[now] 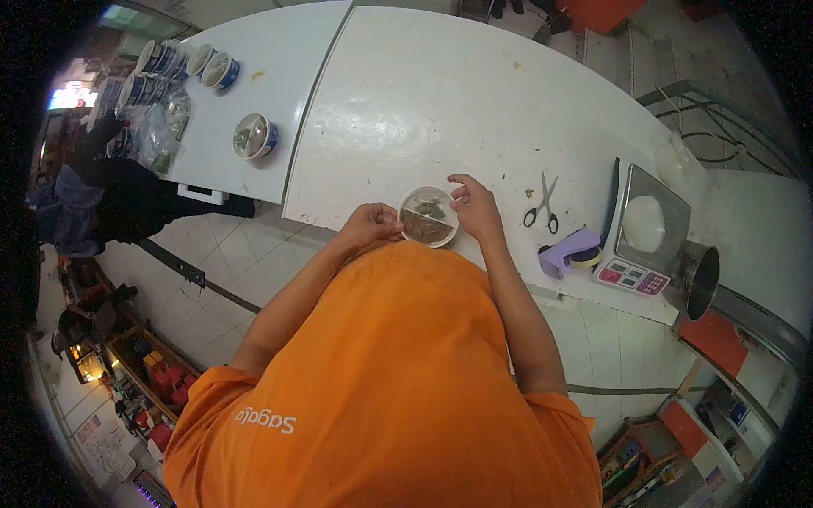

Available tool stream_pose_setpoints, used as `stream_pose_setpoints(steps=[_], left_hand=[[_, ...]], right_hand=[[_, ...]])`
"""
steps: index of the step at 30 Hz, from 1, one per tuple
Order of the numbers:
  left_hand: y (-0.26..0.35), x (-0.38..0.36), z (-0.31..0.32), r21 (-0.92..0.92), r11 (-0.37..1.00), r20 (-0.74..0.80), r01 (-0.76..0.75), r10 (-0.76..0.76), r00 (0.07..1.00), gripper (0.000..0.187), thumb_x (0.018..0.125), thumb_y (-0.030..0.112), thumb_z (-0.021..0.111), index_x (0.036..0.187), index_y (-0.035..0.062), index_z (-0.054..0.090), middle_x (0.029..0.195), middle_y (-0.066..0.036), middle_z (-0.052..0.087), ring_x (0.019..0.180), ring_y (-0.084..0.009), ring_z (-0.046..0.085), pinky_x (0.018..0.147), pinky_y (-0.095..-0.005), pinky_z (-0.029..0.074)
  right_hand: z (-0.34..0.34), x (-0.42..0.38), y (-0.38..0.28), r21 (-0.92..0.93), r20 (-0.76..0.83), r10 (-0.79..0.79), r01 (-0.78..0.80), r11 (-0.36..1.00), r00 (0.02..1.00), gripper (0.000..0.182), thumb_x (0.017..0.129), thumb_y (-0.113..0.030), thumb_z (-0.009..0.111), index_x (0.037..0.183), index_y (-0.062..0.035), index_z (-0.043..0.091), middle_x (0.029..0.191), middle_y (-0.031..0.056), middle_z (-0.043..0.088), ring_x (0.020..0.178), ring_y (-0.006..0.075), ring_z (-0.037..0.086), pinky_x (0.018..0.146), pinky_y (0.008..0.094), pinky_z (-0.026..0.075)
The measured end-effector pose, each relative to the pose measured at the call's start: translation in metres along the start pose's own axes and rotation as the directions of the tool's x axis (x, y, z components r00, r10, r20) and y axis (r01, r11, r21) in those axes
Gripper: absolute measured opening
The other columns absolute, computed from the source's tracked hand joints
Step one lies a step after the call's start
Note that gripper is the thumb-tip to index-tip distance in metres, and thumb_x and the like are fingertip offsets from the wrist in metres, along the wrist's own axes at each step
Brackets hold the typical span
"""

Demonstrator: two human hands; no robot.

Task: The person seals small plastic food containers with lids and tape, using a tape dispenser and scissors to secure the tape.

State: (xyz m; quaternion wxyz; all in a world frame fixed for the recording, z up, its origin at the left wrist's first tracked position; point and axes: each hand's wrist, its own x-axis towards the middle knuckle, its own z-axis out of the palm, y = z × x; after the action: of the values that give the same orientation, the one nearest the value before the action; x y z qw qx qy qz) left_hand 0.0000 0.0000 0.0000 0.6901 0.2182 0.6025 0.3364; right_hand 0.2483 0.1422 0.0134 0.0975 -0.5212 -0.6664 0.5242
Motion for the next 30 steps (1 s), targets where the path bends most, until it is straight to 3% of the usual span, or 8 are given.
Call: stream_pose_setpoints(steps=[8,17,23,26,29,30], left_hand=[[-0.002,0.000,0.004,0.029,0.999,0.015,-0.025,0.024,1.000,0.028,0.101,0.010,0.077,0.120,-0.0052,0.062,0.096,-0.010,0.071,0.085,-0.0161,0.074,0.079,-0.0281,0.062],[-0.021,0.009,-0.004,-0.137,0.990,0.129,-0.039,0.057,0.990,0.023,0.105,0.014,0.072,0.118,-0.0019,0.061,0.098,-0.008,0.072,0.087,-0.0143,0.072,0.082,-0.0264,0.061],[-0.016,0.012,-0.004,-0.172,0.984,0.093,0.052,-0.036,0.995,0.026,0.108,0.022,0.070,0.118,-0.0010,0.062,0.097,-0.008,0.073,0.088,-0.0144,0.073,0.084,-0.0270,0.062],[-0.022,0.031,-0.018,-0.082,0.996,0.174,-0.046,0.059,0.983,0.029,0.108,0.024,0.070,0.121,-0.0006,0.062,0.101,-0.008,0.073,0.090,-0.0151,0.073,0.085,-0.0281,0.062],[-0.015,0.032,-0.023,-0.088,0.993,0.197,-0.076,0.092,0.976,0.028,0.106,0.019,0.072,0.123,-0.0007,0.062,0.106,-0.009,0.073,0.095,-0.0165,0.073,0.087,-0.0308,0.063],[-0.015,0.034,-0.025,-0.072,0.988,0.190,-0.137,0.148,0.970,0.029,0.104,0.018,0.073,0.124,-0.0008,0.062,0.107,-0.009,0.072,0.096,-0.0170,0.073,0.088,-0.0315,0.063]], right_hand=[[-0.003,0.000,-0.005,-0.013,0.015,-0.022,0.022,1.000,1.000,0.051,0.088,0.006,0.076,0.136,-0.0116,0.069,0.104,0.0109,0.075,0.084,0.0190,0.069,0.082,0.0345,0.058],[-0.003,0.002,-0.012,-0.104,0.036,-0.054,0.058,0.993,0.998,0.055,0.087,0.007,0.076,0.138,-0.0116,0.068,0.103,0.0126,0.075,0.087,0.0215,0.071,0.083,0.0360,0.059],[-0.002,0.004,-0.009,-0.105,0.048,-0.065,0.069,0.992,0.997,0.055,0.087,0.008,0.075,0.138,-0.0096,0.068,0.098,0.0085,0.073,0.082,0.0169,0.068,0.080,0.0324,0.057],[-0.003,0.002,-0.011,-0.110,0.043,-0.035,0.040,0.993,0.998,0.057,0.085,0.006,0.077,0.138,-0.0122,0.068,0.104,0.0135,0.075,0.092,0.0244,0.073,0.085,0.0372,0.059],[-0.001,0.004,-0.007,-0.087,0.018,-0.066,0.067,0.994,0.998,0.057,0.084,0.009,0.076,0.137,-0.0093,0.068,0.099,0.0095,0.073,0.083,0.0170,0.069,0.081,0.0325,0.058],[-0.001,0.005,-0.005,-0.078,0.019,-0.066,0.067,0.995,0.998,0.059,0.083,0.009,0.075,0.138,-0.0110,0.068,0.101,0.0110,0.073,0.087,0.0194,0.070,0.084,0.0342,0.059]])
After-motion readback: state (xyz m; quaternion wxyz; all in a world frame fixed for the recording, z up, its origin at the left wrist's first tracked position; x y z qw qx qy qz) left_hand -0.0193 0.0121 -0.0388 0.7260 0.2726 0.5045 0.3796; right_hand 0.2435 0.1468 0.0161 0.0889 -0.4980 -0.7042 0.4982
